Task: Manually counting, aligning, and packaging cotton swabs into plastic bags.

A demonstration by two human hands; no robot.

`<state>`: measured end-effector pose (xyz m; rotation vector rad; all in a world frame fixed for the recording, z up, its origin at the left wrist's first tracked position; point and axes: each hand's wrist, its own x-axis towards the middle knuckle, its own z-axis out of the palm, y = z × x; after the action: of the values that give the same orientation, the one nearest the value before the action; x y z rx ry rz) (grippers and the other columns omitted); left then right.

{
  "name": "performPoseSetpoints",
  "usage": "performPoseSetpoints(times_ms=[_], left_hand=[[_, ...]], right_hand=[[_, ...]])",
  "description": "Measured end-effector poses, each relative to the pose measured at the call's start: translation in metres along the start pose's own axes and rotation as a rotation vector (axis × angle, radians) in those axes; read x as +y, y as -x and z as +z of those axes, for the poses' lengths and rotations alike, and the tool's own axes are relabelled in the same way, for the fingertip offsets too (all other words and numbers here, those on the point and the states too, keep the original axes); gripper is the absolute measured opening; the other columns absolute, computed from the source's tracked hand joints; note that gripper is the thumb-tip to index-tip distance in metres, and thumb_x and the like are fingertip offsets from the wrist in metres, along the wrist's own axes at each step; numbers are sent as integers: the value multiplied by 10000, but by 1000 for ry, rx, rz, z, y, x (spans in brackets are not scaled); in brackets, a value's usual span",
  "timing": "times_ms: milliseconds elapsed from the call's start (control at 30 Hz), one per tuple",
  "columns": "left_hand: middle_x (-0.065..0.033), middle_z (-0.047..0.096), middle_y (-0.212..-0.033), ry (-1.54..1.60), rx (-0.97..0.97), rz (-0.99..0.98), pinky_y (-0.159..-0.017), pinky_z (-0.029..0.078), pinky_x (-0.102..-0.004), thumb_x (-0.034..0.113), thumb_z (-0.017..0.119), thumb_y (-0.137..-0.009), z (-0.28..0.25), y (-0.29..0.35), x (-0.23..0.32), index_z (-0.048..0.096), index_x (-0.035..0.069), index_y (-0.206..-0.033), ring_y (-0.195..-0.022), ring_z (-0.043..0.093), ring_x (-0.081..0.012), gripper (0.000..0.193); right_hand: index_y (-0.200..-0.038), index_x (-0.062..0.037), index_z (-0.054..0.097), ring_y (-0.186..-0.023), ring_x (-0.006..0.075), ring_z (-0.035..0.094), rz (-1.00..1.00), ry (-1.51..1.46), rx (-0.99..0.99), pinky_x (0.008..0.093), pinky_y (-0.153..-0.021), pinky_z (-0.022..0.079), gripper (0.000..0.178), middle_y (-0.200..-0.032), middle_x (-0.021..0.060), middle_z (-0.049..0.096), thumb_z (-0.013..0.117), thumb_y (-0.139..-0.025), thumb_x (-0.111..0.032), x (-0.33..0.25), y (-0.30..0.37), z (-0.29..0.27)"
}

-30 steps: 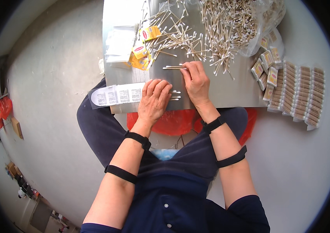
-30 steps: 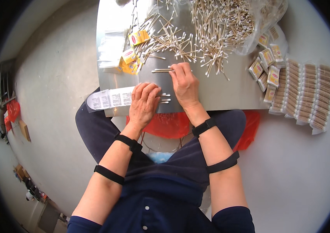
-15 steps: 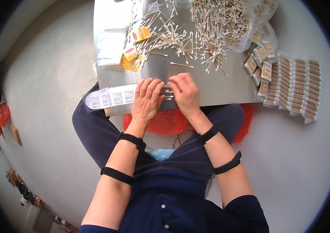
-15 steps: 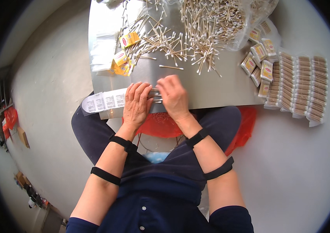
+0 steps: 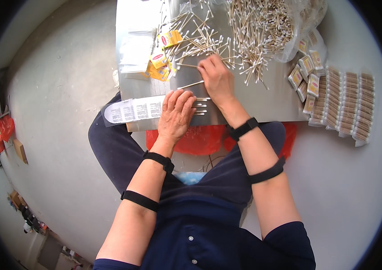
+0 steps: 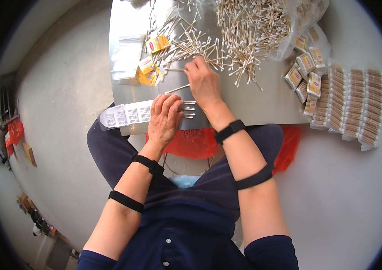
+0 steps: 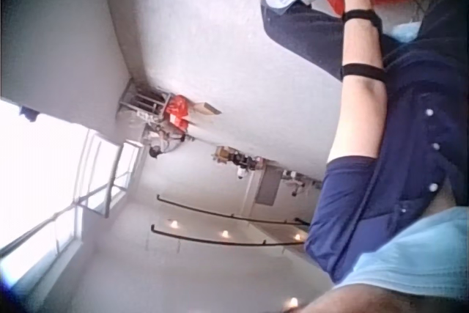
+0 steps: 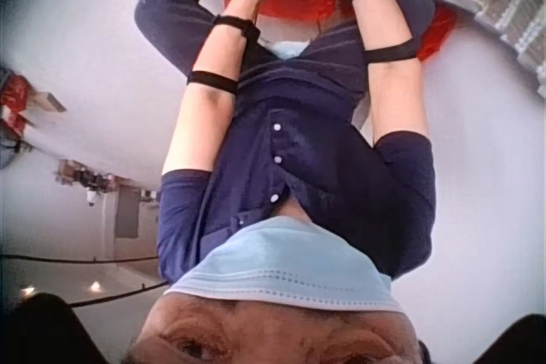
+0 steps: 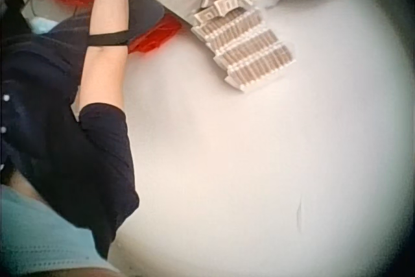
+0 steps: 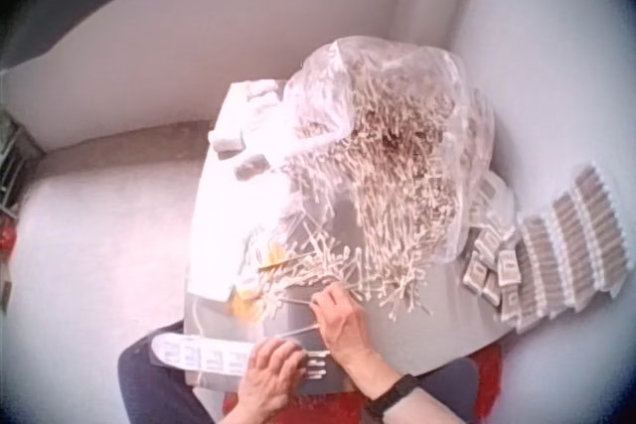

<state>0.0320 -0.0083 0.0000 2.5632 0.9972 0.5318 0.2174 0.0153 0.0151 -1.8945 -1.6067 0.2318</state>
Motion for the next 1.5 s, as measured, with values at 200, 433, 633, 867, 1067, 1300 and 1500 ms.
performPoseSetpoints(times_ms=[200,433,633,867,1067,1300,1500], left_hand=[[-37,482,-1370,31,18,12,-1175,277,-481,139,685,-840,-2,0,1,470,130,-1352,-1332,413,-270,555],[-18,454,-1394,-101,-28,-15,-1214,215,-469,246,648,-893,1,2,-1,427,160,-1432,-1357,380,-235,589],[-33,485,-1336,-57,-24,-6,-1183,258,-471,210,652,-886,3,4,1,476,144,-1371,-1311,416,-249,520],[-51,499,-1304,-20,-4,-1,-1153,301,-469,145,683,-848,-1,2,1,506,126,-1330,-1292,430,-268,514],[-22,481,-1311,-64,-26,-15,-1167,288,-439,218,660,-887,-2,2,0,531,149,-1303,-1299,412,-235,441],[-25,480,-1308,-65,-13,-1,-1163,289,-438,228,660,-885,1,2,-1,541,155,-1285,-1298,410,-238,423],[-19,436,-1440,-89,15,10,-1206,227,-456,245,661,-880,3,4,0,452,155,-1399,-1386,357,-236,567]], right_hand=[[-932,-74,630,-837,286,634,-22,-189,-45,387,-685,517,136,-924,70,575,715,-827,-56,3,23,-22],[-974,-67,622,-880,308,633,66,-171,51,404,-710,521,123,-934,93,581,679,-865,-59,-14,45,-24],[-906,-54,595,-776,344,622,342,-27,180,443,-662,496,108,-911,112,576,681,-877,-112,11,26,-21],[-888,-69,613,-782,323,644,220,-158,-77,410,-656,504,71,-893,91,589,679,-864,-82,-7,44,-35],[-935,-51,661,-795,295,642,238,-190,60,381,-683,512,77,-894,80,611,664,-861,-27,-3,33,-47],[-989,-70,654,-862,287,639,72,-143,-94,383,-707,522,207,-1002,70,597,717,-799,-21,1,17,-46],[-970,-89,652,-891,279,629,57,-90,-20,385,-714,530,211,-975,66,589,725,-781,-32,0,27,-46]])
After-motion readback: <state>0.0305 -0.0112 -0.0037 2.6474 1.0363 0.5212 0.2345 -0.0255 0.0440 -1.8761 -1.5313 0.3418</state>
